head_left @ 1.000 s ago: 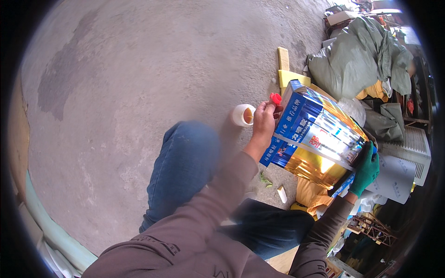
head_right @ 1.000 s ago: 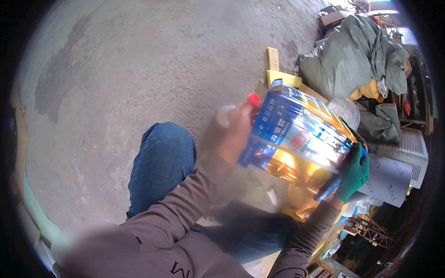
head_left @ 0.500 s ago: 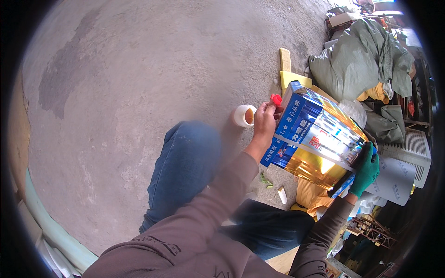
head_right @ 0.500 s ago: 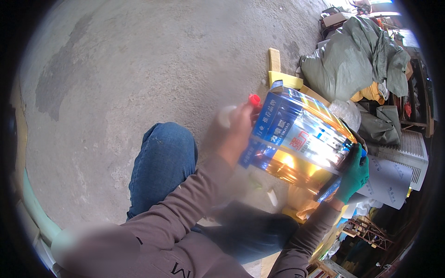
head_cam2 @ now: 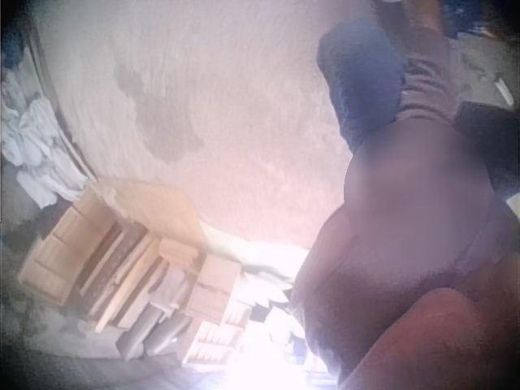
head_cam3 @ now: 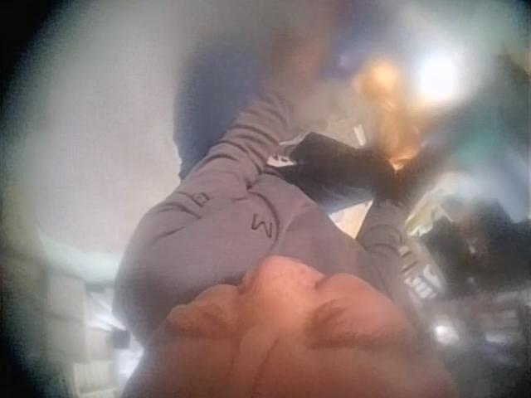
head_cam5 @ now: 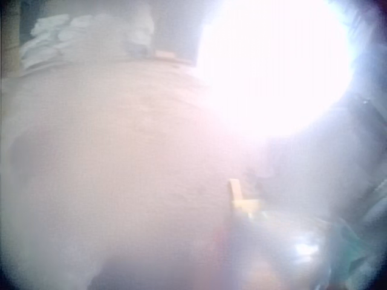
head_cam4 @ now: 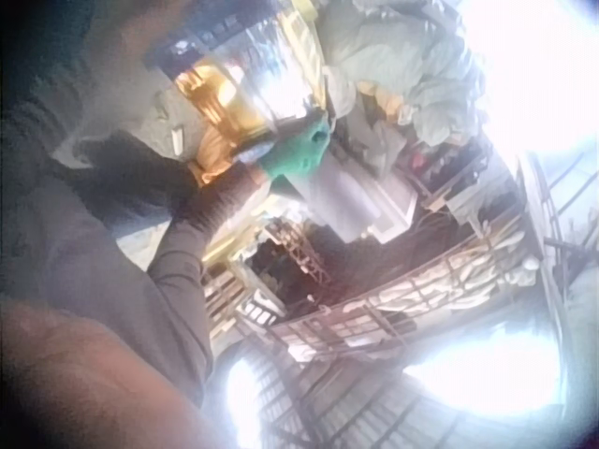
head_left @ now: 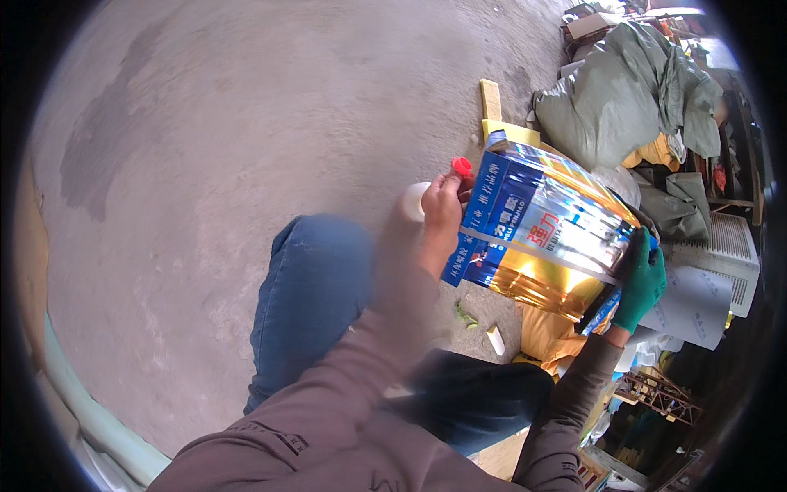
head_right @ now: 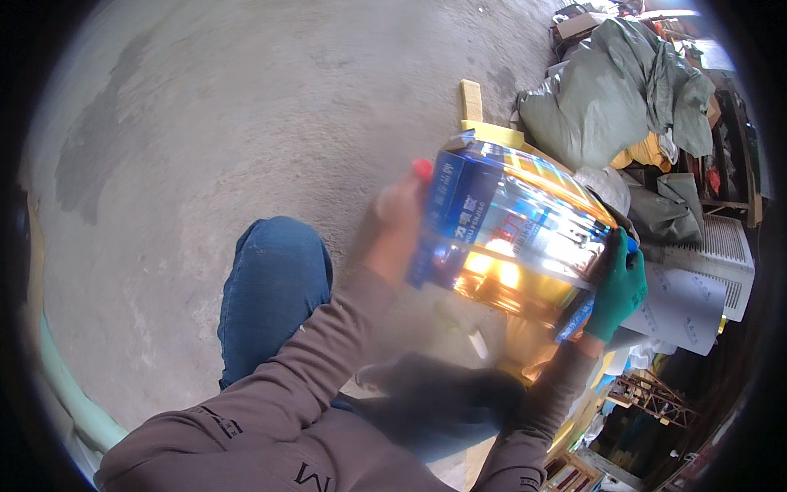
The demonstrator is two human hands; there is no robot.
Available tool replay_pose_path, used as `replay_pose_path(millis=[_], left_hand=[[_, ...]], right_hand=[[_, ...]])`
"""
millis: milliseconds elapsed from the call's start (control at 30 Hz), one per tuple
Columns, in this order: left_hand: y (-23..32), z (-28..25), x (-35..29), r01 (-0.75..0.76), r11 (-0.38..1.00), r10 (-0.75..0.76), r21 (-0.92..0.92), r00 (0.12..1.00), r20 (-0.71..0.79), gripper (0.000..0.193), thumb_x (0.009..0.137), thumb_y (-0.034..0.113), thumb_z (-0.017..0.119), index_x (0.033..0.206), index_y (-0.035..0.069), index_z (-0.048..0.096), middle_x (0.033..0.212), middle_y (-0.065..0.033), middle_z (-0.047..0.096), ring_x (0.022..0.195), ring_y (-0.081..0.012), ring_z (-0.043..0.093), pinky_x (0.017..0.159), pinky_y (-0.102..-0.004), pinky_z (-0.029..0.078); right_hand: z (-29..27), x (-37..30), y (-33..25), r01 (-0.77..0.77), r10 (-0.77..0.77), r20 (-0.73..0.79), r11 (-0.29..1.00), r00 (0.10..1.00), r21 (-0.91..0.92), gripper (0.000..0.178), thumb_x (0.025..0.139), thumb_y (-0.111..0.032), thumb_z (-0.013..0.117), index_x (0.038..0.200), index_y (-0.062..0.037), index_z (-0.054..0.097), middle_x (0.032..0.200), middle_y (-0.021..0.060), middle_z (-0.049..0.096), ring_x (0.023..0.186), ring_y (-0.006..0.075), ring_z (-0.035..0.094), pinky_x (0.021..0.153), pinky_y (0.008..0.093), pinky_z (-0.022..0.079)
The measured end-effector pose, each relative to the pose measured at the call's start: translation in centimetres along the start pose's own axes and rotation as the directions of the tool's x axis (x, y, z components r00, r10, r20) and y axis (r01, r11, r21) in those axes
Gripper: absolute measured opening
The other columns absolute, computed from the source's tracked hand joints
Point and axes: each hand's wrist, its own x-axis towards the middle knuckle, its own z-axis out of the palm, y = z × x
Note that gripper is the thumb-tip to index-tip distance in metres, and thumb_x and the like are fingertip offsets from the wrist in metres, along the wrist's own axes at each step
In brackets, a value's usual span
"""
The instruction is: The person opens a box, removes a container, and uses a spray gun to apply adhesive to a foam piece. They then place the foam onto a board and press it down.
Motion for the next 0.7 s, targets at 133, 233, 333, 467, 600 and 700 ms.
replay_pose_path(millis=[133, 233, 333, 467, 600, 700], left_hand=[[0.5, -0.7, 0.9, 0.075, 0.95, -0.011, -0.304, 0.979, 0.205, 0.034, 0.108, 0.032, 0.053, 0.114, 0.004, 0.07, 0.107, -0.0081, 0.075, 0.086, -0.0179, 0.07, 0.077, -0.0313, 0.056], [0.3, -1.5, 0.6, 0.083, 0.959, -0.032, -0.272, 0.982, 0.189, 0.036, 0.107, 0.036, 0.053, 0.113, 0.006, 0.072, 0.104, -0.0082, 0.076, 0.086, -0.0189, 0.07, 0.075, -0.0342, 0.055], [0.3, -2.5, 0.0, 0.134, 0.967, -0.098, -0.215, 0.98, 0.173, 0.039, 0.106, 0.04, 0.053, 0.112, 0.009, 0.075, 0.102, -0.0084, 0.076, 0.086, -0.0198, 0.071, 0.072, -0.037, 0.054], [0.9, -2.2, -0.1, 0.158, 0.97, -0.114, -0.183, 0.966, 0.231, 0.034, 0.108, 0.035, 0.049, 0.118, 0.008, 0.068, 0.108, -0.0093, 0.075, 0.088, -0.02, 0.07, 0.076, -0.0361, 0.055], [1.1, -1.9, 0.2, 0.148, 0.973, -0.107, -0.176, 0.97, 0.22, 0.028, 0.11, 0.032, 0.043, 0.111, 0.012, 0.063, 0.099, -0.0039, 0.076, 0.074, -0.0205, 0.069, 0.06, -0.0396, 0.052], [0.7, -2.1, 0.5, 0.158, 0.971, -0.116, -0.181, 0.968, 0.221, 0.03, 0.111, 0.03, 0.039, 0.113, 0.011, 0.063, 0.097, -0.0043, 0.076, 0.075, -0.0221, 0.069, 0.059, -0.0414, 0.05]], right_hand=[[0.0, 0.6, -0.8, -0.004, 0.004, -0.001, 0.996, 1.0, -0.092, 0.057, 0.094, -0.061, 0.071, 0.117, -0.0101, 0.078, 0.1, 0.0179, 0.078, 0.091, 0.0306, 0.075, 0.081, 0.0425, 0.054], [-0.2, 1.1, 0.3, 0.1, -0.102, -0.003, 0.983, 0.995, -0.151, 0.054, 0.096, -0.058, 0.069, 0.119, -0.0101, 0.077, 0.108, 0.0218, 0.076, 0.098, 0.0395, 0.073, 0.085, 0.0469, 0.054], [-0.2, 1.8, 2.3, 0.515, -0.527, 0.107, 0.734, 0.843, -0.443, 0.044, 0.1, -0.049, 0.067, 0.128, -0.0158, 0.074, 0.113, 0.0217, 0.074, 0.102, 0.0408, 0.073, 0.086, 0.0472, 0.055], [0.7, 3.7, 3.5, 0.421, -0.418, 0.066, 0.871, 0.906, -0.253, 0.038, 0.104, -0.039, 0.065, 0.138, -0.0247, 0.068, 0.116, 0.0175, 0.074, 0.104, 0.0371, 0.073, 0.086, 0.0435, 0.056], [0.4, 3.8, 3.5, 0.433, -0.436, 0.059, 0.851, 0.898, -0.298, 0.049, 0.101, -0.051, 0.065, 0.135, -0.0176, 0.07, 0.121, 0.0174, 0.075, 0.109, 0.0352, 0.074, 0.091, 0.043, 0.055], [0.5, 3.4, 2.5, 0.179, -0.181, 0.0, 0.976, 0.984, -0.125, 0.064, 0.094, -0.064, 0.067, 0.129, -0.0114, 0.074, 0.12, 0.0179, 0.076, 0.111, 0.0326, 0.074, 0.095, 0.0416, 0.054]])
